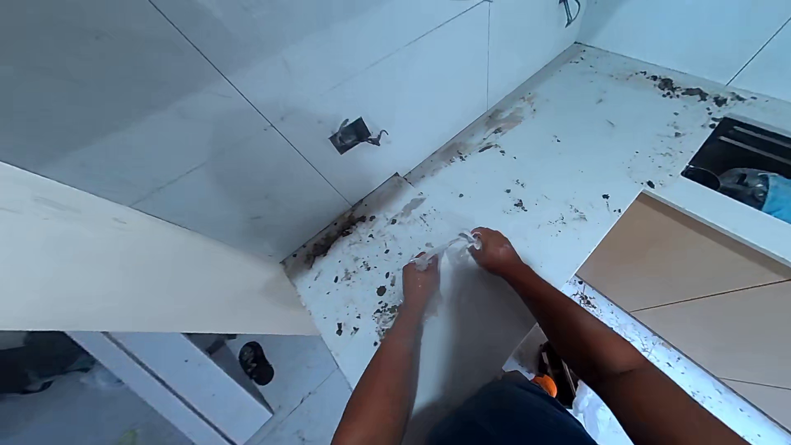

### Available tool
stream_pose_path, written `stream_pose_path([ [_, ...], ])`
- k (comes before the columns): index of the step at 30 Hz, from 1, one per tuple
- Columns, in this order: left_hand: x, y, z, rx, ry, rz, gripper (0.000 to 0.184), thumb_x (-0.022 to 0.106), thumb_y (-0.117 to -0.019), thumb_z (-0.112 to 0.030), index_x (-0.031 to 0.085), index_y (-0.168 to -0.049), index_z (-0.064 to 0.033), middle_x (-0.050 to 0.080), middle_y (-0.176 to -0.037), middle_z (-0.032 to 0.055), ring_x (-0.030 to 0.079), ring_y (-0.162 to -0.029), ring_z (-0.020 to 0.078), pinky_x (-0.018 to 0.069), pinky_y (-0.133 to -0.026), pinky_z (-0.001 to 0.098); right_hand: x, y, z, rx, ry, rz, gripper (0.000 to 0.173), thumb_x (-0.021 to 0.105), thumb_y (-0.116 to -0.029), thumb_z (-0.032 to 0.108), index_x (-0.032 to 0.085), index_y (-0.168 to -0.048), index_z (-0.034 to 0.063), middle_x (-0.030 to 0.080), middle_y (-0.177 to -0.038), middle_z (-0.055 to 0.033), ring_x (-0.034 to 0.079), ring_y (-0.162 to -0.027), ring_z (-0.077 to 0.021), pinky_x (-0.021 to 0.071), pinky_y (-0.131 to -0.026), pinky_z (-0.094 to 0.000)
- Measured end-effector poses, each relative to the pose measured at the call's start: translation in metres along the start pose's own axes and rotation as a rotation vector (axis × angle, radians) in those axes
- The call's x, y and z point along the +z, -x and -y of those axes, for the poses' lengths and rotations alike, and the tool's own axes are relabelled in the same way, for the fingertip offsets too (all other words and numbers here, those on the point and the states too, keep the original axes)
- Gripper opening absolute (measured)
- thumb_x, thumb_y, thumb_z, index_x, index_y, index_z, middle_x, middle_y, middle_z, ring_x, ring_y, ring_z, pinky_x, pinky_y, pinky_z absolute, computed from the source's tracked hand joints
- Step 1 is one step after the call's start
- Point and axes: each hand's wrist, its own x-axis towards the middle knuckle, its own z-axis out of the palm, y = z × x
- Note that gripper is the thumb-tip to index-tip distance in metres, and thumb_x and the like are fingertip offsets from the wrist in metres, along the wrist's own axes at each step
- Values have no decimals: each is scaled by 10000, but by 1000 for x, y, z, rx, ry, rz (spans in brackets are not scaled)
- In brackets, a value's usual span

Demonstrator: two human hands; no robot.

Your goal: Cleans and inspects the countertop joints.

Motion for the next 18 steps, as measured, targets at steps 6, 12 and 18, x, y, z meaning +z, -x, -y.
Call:
stream_pose_path([
  [6,5,2,2,33,32,-77,209,633,-1003,-182,730,-1046,-2,732,-953,132,702,-920,189,552,-896,423,28,-55,6,-166,491,185,355,614,-1006,211,646,-1338,88,657,-1249,-212,583,-1216,-428,487,-947,-615],
  [12,-43,8,-14,-74,147,-293,264,641,-981,-115,671,-1160,78,712,-1051,222,696,-1007,268,535,-953,469,29,-69,31,-304,577,274,294,485,-1057,126,675,-1269,53,686,-1230,-171,600,-1224,-371,471,-988,-554],
  [18,-97,8,-5,-77,23,-125,342,667,-1009,-289,683,-1183,5,707,-1107,193,673,-1077,282,502,-994,532,53,-60,102,-401,180,-195,368,673,-945,100,677,-1312,106,715,-1157,-190,687,-1092,-383,566,-900,-585],
])
